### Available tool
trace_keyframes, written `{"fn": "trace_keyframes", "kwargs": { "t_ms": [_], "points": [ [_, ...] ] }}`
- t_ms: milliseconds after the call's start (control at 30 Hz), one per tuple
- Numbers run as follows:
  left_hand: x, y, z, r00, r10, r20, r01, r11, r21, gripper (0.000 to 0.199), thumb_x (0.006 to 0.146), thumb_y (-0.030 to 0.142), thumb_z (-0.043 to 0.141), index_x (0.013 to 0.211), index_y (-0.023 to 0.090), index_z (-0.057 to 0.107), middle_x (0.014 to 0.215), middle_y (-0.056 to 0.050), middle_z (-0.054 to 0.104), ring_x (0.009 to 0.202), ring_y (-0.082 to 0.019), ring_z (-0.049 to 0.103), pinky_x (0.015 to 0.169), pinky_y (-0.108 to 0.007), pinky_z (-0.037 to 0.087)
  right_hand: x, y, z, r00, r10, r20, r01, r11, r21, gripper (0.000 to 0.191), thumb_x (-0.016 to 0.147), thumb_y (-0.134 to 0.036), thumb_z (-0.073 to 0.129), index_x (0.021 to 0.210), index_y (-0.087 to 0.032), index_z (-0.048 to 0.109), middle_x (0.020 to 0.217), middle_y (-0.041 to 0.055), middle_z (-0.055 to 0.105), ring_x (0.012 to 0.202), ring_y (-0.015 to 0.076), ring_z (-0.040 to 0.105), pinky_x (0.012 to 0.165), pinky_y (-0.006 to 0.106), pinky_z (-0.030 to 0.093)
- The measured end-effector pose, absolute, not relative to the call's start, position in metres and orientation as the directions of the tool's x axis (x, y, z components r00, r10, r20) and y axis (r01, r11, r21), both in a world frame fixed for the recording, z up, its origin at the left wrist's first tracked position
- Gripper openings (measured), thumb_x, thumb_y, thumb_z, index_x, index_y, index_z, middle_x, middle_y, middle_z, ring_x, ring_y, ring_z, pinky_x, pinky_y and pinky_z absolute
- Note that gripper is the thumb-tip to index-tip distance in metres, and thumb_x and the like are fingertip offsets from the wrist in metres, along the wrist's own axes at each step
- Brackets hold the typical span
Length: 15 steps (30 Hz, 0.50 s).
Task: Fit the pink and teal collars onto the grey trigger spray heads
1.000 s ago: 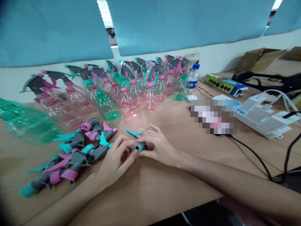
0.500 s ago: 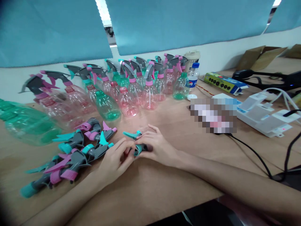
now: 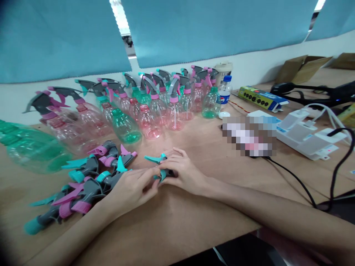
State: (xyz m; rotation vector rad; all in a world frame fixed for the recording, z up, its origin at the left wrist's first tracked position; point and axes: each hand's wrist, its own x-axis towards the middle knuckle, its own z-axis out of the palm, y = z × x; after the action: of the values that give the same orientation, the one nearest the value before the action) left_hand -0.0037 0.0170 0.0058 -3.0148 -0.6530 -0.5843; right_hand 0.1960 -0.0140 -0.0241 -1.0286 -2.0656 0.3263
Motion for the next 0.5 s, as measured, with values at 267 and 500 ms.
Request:
{"fn": "trace_keyframes", "kwargs": {
  "t_ms": [267,500],
  "points": [
    [0.0007,0.0166,0.0026,0.848,0.397,0.351,0.396,-0.915,0.077,0.011,0.082,0.014,0.037,0.085,0.019,0.047,0.059,0.002,0.057,0.051,-0.014,0.057,0.048,-0.023,0.041,0.1959,-0.0146,-0.0247,-0.377,0.776,0.505,0.562,0.625,-0.541,0.022,0.081,-0.033,0.067,0.1,-0.024,0.063,0.103,0.0009,0.071,0.107,0.0191,0.061,0.109,0.047,0.024],
    [-0.0031,0.0157,-0.0038,0.831,0.395,0.393,0.399,-0.914,0.076,0.012,0.085,0.013,0.036,0.085,0.019,0.047,0.06,0.001,0.058,0.05,-0.015,0.058,0.047,-0.024,0.042,0.1944,-0.0164,-0.0241,-0.382,0.784,0.49,0.572,0.617,-0.541,0.022,0.081,-0.035,0.066,0.1,-0.024,0.064,0.101,0.0011,0.071,0.109,0.0195,0.06,0.108,0.046,0.025]
  ]
}}
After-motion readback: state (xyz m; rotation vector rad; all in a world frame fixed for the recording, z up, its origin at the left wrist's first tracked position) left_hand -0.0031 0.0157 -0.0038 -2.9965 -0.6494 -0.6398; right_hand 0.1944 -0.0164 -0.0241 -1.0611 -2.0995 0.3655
